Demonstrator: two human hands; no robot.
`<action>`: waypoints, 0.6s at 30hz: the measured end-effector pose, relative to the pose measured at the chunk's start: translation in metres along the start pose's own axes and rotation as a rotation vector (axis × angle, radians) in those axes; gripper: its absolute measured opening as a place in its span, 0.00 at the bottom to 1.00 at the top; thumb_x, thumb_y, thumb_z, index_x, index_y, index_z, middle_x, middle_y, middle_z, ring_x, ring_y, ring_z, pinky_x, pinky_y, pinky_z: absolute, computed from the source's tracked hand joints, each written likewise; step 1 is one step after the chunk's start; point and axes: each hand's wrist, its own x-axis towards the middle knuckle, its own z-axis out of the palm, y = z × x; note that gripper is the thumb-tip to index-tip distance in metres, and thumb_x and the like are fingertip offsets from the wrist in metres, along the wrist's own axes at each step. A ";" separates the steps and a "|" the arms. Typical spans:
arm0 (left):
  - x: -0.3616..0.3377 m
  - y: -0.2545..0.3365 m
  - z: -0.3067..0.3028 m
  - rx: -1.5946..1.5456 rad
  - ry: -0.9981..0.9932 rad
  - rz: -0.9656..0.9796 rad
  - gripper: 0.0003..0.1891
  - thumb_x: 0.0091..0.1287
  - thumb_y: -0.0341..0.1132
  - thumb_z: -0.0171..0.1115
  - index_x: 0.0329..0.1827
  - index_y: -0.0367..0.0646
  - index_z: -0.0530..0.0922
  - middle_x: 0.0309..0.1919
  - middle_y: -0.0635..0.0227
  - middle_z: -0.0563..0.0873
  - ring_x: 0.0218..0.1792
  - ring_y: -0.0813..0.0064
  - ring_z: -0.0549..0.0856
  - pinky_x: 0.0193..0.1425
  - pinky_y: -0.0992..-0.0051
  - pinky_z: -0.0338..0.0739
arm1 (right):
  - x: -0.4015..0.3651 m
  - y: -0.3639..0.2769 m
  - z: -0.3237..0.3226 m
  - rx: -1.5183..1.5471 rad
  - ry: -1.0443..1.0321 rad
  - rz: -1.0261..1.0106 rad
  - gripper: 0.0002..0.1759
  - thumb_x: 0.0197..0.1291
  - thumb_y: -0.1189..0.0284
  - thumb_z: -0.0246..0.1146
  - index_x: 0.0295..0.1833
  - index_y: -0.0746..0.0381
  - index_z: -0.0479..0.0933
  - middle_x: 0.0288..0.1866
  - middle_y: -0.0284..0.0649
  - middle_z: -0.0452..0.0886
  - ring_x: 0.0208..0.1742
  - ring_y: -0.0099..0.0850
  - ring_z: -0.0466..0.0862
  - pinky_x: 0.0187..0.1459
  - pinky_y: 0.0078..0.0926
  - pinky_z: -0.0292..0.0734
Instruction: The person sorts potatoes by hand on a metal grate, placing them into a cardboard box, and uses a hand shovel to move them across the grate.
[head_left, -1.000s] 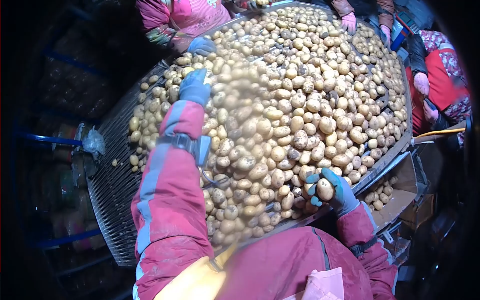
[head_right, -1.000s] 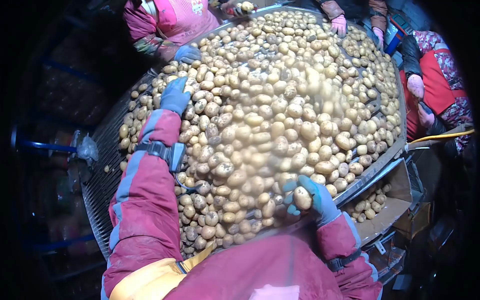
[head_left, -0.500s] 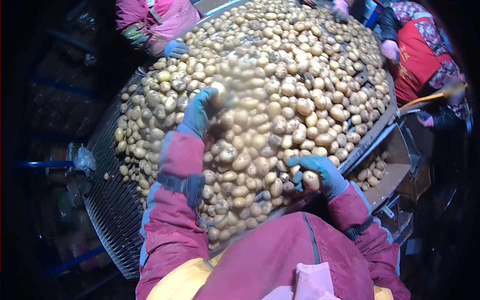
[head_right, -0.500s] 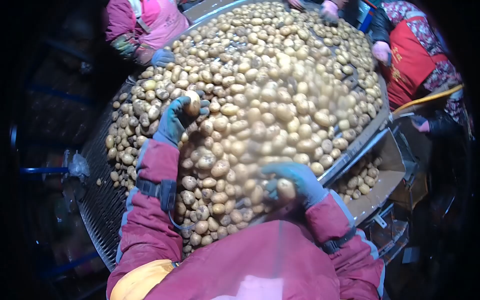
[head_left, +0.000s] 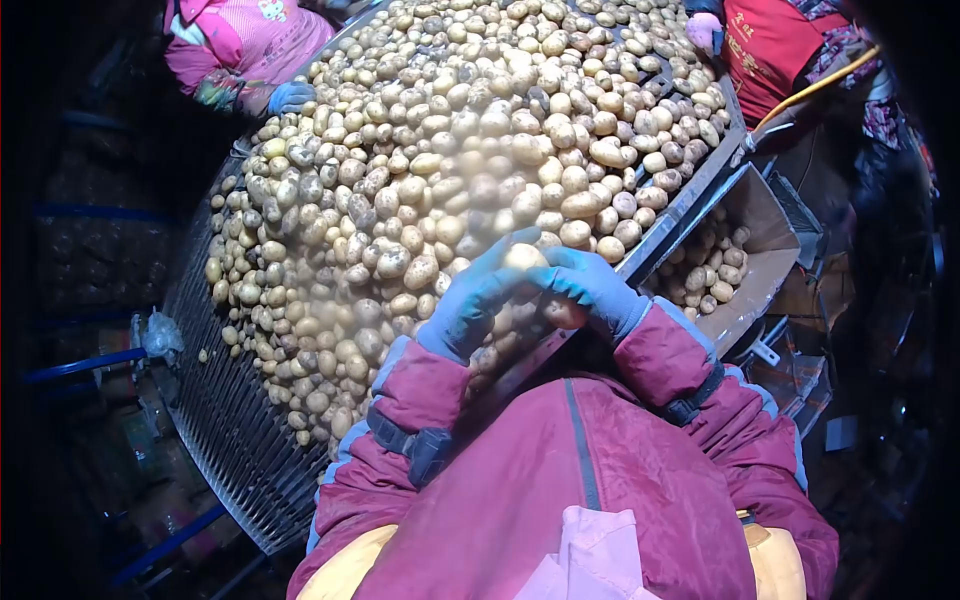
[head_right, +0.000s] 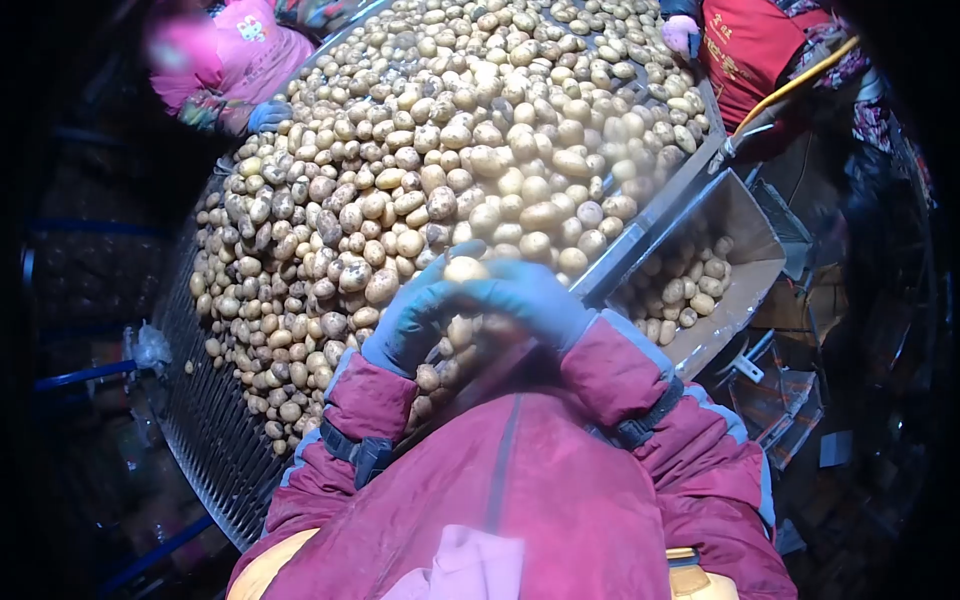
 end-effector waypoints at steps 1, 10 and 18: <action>-0.001 -0.003 0.002 -0.030 0.000 0.016 0.31 0.75 0.43 0.63 0.76 0.36 0.69 0.64 0.61 0.81 0.61 0.72 0.82 0.66 0.72 0.78 | -0.003 0.000 -0.002 -0.043 0.001 -0.033 0.25 0.67 0.61 0.70 0.62 0.66 0.79 0.53 0.38 0.85 0.47 0.24 0.85 0.45 0.23 0.83; -0.006 -0.045 0.043 -0.164 0.101 0.073 0.19 0.80 0.35 0.52 0.66 0.34 0.79 0.59 0.57 0.85 0.57 0.68 0.86 0.61 0.72 0.82 | -0.047 0.016 -0.014 -0.386 0.093 -0.228 0.29 0.58 0.65 0.76 0.65 0.59 0.79 0.54 0.38 0.86 0.52 0.26 0.86 0.55 0.27 0.81; -0.019 -0.064 0.077 0.602 0.135 0.389 0.18 0.76 0.35 0.57 0.62 0.34 0.82 0.57 0.58 0.87 0.55 0.69 0.87 0.61 0.72 0.83 | -0.089 0.012 -0.020 -0.646 0.139 -0.341 0.29 0.57 0.62 0.76 0.63 0.60 0.80 0.52 0.41 0.87 0.52 0.28 0.87 0.56 0.29 0.81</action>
